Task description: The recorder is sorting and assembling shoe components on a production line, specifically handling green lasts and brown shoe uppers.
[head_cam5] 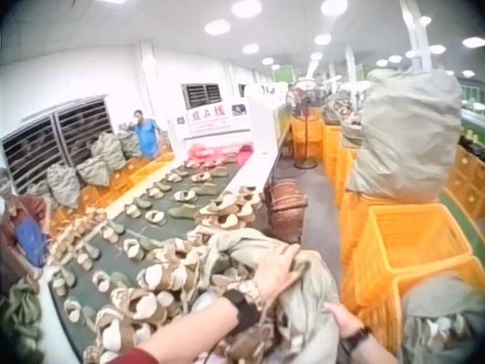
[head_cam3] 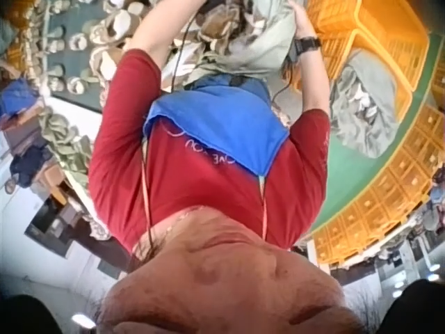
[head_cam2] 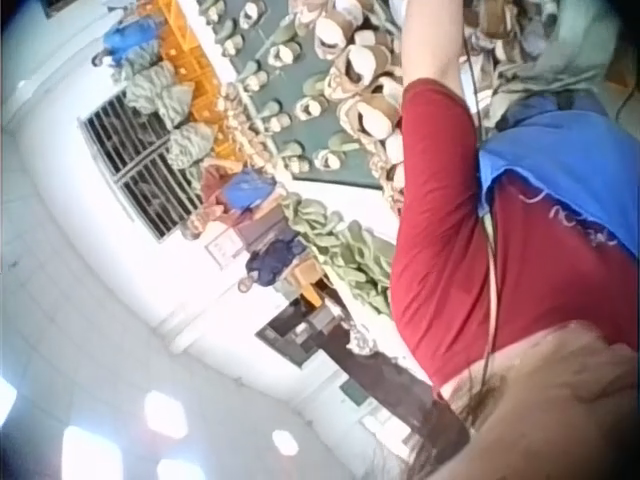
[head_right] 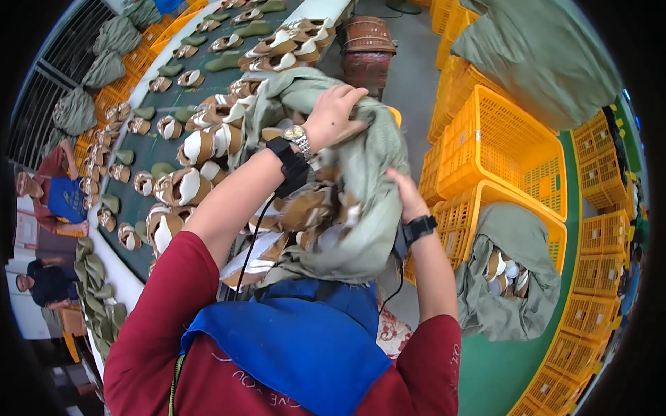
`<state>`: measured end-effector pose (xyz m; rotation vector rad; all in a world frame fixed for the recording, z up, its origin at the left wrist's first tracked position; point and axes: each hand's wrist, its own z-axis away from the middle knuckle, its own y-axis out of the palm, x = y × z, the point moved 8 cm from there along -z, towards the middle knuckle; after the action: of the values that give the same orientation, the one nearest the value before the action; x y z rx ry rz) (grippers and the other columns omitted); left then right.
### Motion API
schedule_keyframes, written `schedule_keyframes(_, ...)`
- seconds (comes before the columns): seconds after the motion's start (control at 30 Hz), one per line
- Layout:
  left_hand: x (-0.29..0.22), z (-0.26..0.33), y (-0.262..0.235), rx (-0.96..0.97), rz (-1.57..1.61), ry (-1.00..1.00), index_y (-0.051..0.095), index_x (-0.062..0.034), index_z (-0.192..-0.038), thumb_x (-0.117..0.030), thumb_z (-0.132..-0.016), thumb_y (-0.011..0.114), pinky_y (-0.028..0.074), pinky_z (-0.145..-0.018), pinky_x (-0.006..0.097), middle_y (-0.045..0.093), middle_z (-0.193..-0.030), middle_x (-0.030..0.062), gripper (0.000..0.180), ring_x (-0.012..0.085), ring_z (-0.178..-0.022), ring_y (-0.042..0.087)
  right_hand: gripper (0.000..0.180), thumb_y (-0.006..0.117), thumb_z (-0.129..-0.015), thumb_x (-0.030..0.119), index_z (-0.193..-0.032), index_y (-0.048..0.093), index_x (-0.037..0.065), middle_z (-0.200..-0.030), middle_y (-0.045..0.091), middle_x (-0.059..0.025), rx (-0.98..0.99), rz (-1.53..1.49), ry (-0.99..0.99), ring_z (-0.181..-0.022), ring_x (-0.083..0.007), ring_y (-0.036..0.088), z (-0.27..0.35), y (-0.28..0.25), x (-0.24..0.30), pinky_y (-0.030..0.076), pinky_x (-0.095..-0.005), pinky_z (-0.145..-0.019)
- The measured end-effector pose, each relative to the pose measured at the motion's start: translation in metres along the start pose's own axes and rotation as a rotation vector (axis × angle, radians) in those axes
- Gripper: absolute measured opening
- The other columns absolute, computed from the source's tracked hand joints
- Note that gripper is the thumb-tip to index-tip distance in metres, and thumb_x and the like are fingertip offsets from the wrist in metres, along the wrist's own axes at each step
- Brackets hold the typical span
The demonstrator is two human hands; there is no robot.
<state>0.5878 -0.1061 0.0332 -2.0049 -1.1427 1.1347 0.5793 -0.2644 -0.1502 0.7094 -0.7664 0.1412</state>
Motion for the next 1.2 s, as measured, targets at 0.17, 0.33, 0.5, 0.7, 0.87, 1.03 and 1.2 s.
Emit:
schedule_keyframes(0.17,0.034,0.086,-0.031,0.025,0.104,-0.084,0.047,-0.0036,-0.119,-0.022,-0.074,0.067,0.041,-0.092,0.039,0.052,-0.114,0.0182,0.053,0.0342,-0.108,0.049,0.051,0.049,-0.086,0.043,-0.116,0.052,0.003,-0.104,0.061,-0.0114,-0.198,0.042,0.145,-0.093,-0.0225,0.06,-0.068,-0.054,-0.013,0.048,-0.034,-0.082)
schedule_keyframes(0.33,0.057,0.267,-0.039,0.533,0.066,-0.613,0.057,-0.0015,-0.106,-0.022,-0.074,0.065,0.047,-0.082,0.038,0.06,-0.101,0.0192,0.039,0.0317,-0.094,0.059,0.047,0.048,-0.089,0.038,-0.119,0.049,0.003,-0.108,0.06,-0.01,-0.232,0.154,0.206,-0.094,-0.0218,0.06,-0.087,-0.027,-0.016,0.047,-0.0331,-0.084)
schedule_keyframes(0.5,0.065,0.371,-0.001,0.644,-0.28,-0.768,0.031,-0.0123,-0.133,-0.04,-0.063,0.072,0.039,-0.09,0.048,0.042,-0.124,0.0237,0.086,0.0404,-0.11,0.046,0.04,0.051,-0.09,0.03,-0.118,0.051,0.003,-0.112,0.059,-0.0092,0.287,-0.248,0.132,-0.1,-0.0205,0.057,-0.066,0.021,-0.009,0.046,-0.0324,-0.086)
schedule_keyframes(0.7,0.088,0.396,0.04,0.68,-0.137,-1.038,0.038,-0.0097,-0.128,-0.048,-0.062,0.07,0.041,-0.089,0.047,0.048,-0.112,0.0259,0.082,0.0405,-0.105,0.049,0.042,0.055,-0.086,0.028,-0.117,0.051,-0.001,-0.113,0.058,-0.0105,-0.27,0.215,-0.036,-0.097,-0.022,0.058,-0.062,-0.103,-0.005,0.045,-0.0321,-0.083)
schedule_keyframes(0.87,0.092,0.386,0.034,0.608,-0.101,-1.081,0.044,-0.0063,-0.117,-0.039,-0.063,0.071,0.044,-0.085,0.042,0.054,-0.106,0.0193,0.069,0.0358,-0.099,0.053,0.037,0.056,-0.085,0.024,-0.112,0.055,-0.001,-0.104,0.061,-0.0104,-0.277,0.266,0.093,-0.092,-0.0204,0.059,-0.011,-0.135,-0.01,0.046,-0.0315,-0.08)
schedule_keyframes(1.03,0.07,0.365,0.001,0.405,-0.022,-1.068,0.045,-0.0063,-0.111,-0.025,-0.063,0.07,0.046,-0.079,0.044,0.058,-0.098,0.0217,0.056,0.038,-0.089,0.057,0.031,0.05,-0.085,0.019,-0.105,0.059,-0.003,-0.096,0.064,-0.0116,-0.148,-0.239,0.011,-0.085,-0.0212,0.062,0.031,-0.092,-0.057,0.049,-0.0317,-0.078)
schedule_keyframes(1.2,0.055,0.34,-0.047,0.282,0.19,-1.098,0.048,-0.0074,-0.105,-0.018,-0.068,0.072,0.047,-0.075,0.038,0.06,-0.091,0.0193,0.045,0.0322,-0.084,0.06,0.03,0.05,-0.085,0.019,-0.104,0.059,-0.003,-0.098,0.063,-0.0093,-0.208,0.028,0.029,-0.084,-0.0169,0.06,-0.007,-0.111,-0.065,0.048,-0.03,-0.078)
